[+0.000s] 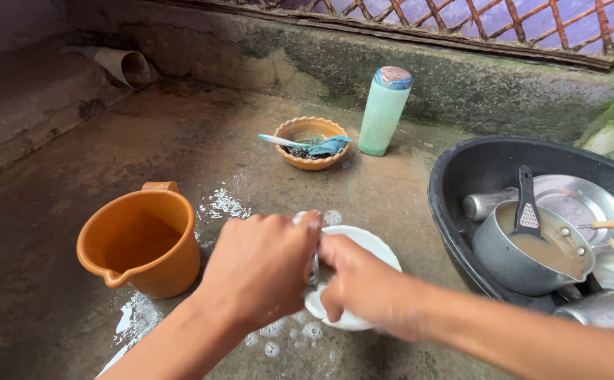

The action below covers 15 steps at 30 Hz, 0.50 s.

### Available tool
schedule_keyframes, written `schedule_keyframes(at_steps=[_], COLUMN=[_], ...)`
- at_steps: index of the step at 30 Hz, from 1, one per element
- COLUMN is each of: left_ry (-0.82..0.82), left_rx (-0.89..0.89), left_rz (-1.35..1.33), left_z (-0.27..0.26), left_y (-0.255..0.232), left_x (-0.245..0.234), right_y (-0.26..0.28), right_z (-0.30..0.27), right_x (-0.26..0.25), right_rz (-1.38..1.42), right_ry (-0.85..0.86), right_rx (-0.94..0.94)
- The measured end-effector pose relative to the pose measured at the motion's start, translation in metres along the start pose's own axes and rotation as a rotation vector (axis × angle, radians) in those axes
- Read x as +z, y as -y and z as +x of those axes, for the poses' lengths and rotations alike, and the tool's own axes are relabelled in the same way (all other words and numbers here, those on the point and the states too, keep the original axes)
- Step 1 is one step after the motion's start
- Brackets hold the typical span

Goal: The person washes several dishes by pouring water from a bottle into a bowl, scrubbing various items like a cup, a plate, and a mug by hand with a cloth, and moving them between containers on the ground.

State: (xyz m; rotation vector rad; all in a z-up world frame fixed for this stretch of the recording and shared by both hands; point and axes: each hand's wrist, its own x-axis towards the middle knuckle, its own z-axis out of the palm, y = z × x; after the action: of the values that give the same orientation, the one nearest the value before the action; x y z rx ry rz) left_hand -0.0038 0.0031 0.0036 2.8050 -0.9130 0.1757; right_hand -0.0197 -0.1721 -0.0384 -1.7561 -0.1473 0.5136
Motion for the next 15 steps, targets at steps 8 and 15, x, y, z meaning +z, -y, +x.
schedule_keyframes(at_steps=[8,15], left_ry=[-0.487,-0.458], left_rx=[0.036,-0.719], left_rz=[-0.019,-1.735], left_z=[-0.002,0.013], left_y=[0.029,-0.023], left_x=[0.012,0.066], right_y=[0.036,-0.012], right_z=[-0.004,0.036], right_x=[0.002,0.003], right_rz=[0.928,0.960], right_ry=[-0.254,-0.475], right_rx=[0.161,0.243])
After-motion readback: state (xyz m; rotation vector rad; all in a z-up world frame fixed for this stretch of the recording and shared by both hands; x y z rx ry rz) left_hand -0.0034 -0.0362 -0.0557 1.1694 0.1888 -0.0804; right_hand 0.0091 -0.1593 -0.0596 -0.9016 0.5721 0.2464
